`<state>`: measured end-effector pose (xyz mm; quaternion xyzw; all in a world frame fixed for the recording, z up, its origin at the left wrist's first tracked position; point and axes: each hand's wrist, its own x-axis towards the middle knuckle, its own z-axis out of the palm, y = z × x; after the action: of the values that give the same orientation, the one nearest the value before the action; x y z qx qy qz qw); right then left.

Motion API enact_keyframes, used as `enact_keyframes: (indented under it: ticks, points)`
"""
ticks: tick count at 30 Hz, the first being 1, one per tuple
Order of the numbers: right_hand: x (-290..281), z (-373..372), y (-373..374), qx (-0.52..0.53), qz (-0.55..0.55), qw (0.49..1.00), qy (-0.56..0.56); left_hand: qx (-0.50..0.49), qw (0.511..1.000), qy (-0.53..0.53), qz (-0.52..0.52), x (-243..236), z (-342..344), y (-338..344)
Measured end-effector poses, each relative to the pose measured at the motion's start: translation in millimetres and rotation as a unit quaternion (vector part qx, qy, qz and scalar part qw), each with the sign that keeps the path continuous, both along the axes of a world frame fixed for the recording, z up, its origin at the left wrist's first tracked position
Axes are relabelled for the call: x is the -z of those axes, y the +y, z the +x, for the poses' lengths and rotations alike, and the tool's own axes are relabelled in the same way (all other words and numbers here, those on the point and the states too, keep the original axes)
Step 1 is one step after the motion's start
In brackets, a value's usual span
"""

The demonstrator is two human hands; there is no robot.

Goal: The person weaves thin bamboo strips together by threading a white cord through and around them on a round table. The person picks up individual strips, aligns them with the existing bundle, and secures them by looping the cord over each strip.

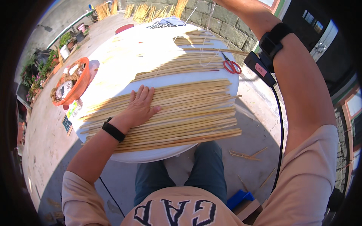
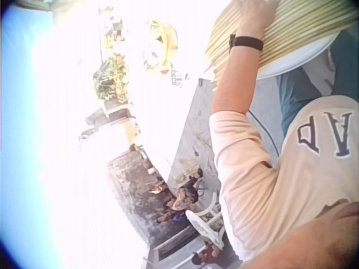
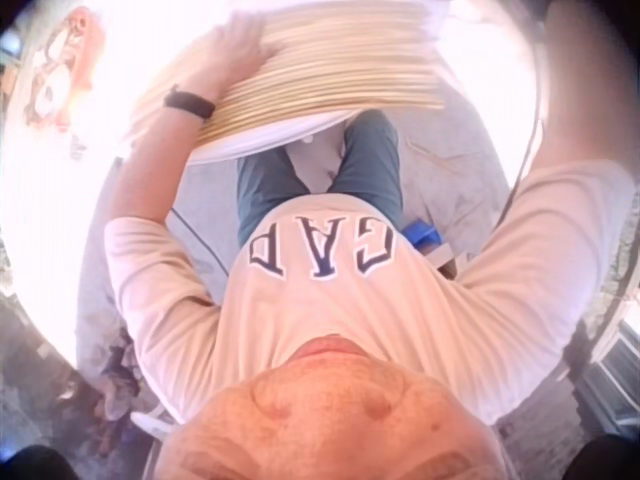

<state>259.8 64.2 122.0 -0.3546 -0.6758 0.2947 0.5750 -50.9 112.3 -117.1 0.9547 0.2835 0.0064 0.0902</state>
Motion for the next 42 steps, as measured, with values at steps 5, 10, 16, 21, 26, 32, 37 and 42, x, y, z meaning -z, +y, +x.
enact_keyframes:
  ticks: [5, 10, 16, 21, 26, 32, 37, 42]
  points:
    - [6, 28, 15, 0.469, 0.213, 0.732, -0.445, 0.013, 0.998, -0.044, 0.034, 10, 3, -2]
    - [3, 33, 10, 0.499, 0.219, 0.507, -0.667, 0.012, 0.997, -0.056, 0.046, 14, 4, -2]
    - [1, 20, 15, 0.503, 0.263, 0.491, -0.661, 0.009, 0.998, -0.055, 0.043, 13, 5, -3]
    - [3, 18, 8, 0.529, 0.164, 0.478, -0.682, 0.002, 0.997, -0.058, 0.042, 11, 3, -5]
    - [8, 22, -11, 0.539, 0.180, 0.479, -0.669, 0.013, 0.997, -0.064, 0.044, 8, 6, -8]
    - [13, 22, -14, 0.499, 0.259, 0.457, -0.689, -0.005, 0.998, -0.046, 0.043, 13, 1, -2]
    - [19, 28, -16, 0.415, 0.490, 0.450, -0.621, -0.006, 1.000, -0.012, 0.024, 6, 1, -1]
    - [19, 21, -24, 0.468, 0.349, 0.534, -0.612, -0.001, 0.999, -0.021, 0.024, 7, 2, -4]
